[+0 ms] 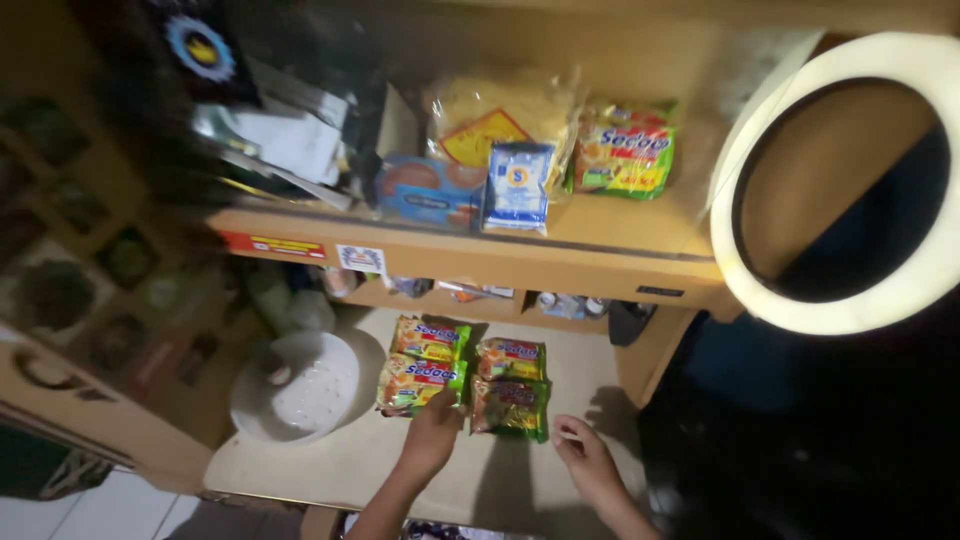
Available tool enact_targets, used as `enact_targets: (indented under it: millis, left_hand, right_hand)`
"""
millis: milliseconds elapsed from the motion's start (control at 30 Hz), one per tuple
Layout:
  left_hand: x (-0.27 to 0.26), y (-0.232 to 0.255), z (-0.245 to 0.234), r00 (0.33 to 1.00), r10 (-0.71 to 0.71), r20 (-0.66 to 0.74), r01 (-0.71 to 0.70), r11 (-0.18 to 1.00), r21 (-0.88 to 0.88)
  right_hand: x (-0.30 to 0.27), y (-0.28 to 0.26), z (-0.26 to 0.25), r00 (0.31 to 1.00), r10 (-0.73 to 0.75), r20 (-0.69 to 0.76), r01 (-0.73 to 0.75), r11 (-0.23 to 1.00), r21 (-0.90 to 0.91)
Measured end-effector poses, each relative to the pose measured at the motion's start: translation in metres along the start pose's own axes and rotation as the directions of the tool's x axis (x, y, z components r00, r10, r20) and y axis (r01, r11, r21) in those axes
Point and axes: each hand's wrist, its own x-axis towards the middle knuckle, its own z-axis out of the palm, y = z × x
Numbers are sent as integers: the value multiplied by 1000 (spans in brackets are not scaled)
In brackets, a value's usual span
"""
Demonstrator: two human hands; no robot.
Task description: The person repeatedly takes instant noodle packets, a yellow box, a black packet, and a sauce bottle from a black bag on a table and places them onto a wooden shelf. The person handles each item one at a time, moving back and forth between the bag and the shelf.
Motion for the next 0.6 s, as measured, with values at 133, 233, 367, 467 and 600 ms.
enact_targets:
  millis: [133,233,367,467,600]
  left_hand:
    - [-35,29,-39,996,15,-87,-5,993,117]
    - [-62,43,-69,987,42,-152,-47,998,-33]
    - [-104,63,-110,974,-5,-228,-9,998,-60]
    - [-128,56,-139,958,21,-287,-42,997,-67]
    - [-166,50,-177,932,66,-356,-86,996,-40]
  right_hand:
    - [-15,-49,-8,992,-100,74,101,995,-10]
    - [-23,-79,-6,969,-211,126,192,970,147]
    - [-48,-147,2,971,-172,168,143,975,173]
    - [-61,-170,11,952,-210,224,157,960,233]
    - [-79,-191,32,944,-207,255,131,949,287]
